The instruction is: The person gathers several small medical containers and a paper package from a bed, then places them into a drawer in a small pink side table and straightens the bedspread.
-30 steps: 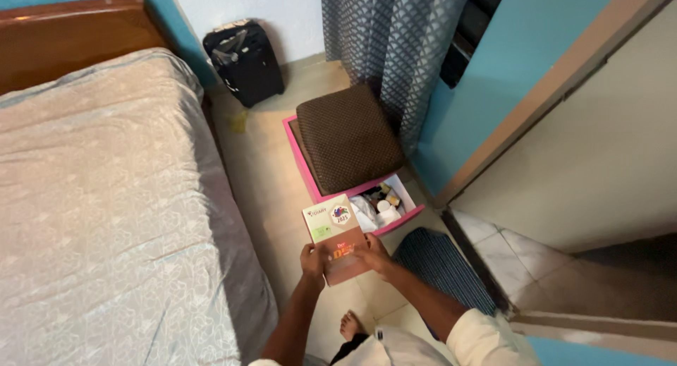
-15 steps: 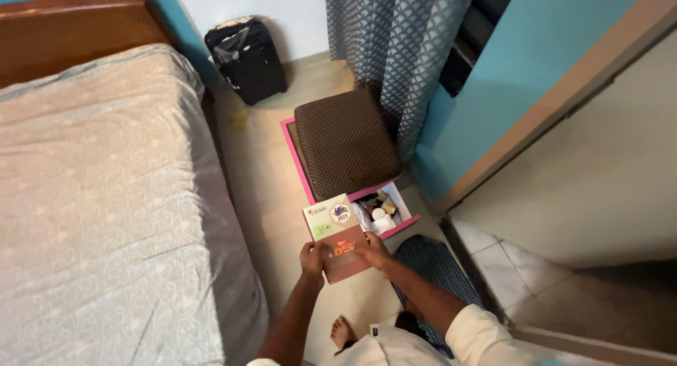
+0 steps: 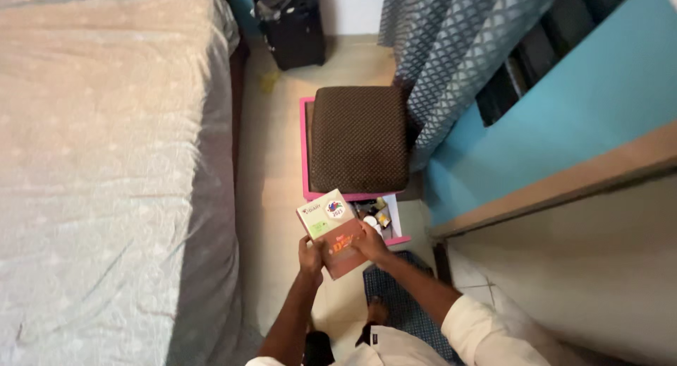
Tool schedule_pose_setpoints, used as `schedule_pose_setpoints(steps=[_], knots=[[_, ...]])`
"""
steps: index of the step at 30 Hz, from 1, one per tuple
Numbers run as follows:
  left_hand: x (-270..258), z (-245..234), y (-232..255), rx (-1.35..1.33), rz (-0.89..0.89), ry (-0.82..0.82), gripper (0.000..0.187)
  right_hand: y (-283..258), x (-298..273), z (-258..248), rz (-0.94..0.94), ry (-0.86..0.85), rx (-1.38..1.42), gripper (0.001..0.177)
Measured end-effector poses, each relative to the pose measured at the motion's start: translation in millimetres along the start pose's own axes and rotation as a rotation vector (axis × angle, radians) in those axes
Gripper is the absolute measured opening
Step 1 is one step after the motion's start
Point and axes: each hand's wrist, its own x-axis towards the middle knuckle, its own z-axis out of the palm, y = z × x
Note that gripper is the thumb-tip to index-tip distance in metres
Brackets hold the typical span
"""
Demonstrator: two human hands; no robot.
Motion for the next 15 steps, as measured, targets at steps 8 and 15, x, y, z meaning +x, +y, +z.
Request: schedule_pose_setpoints(steps=[8,15], knots=[[3,7,-62,0.006,-0.168,0.213,0.050,33,45,-29,-0.030,-0.125,-0.368,0.070],[13,-5,-113,0.039,-0.285,0.274,0.045,75,50,-36,-0.133,-0.219,-0.581,0.066]])
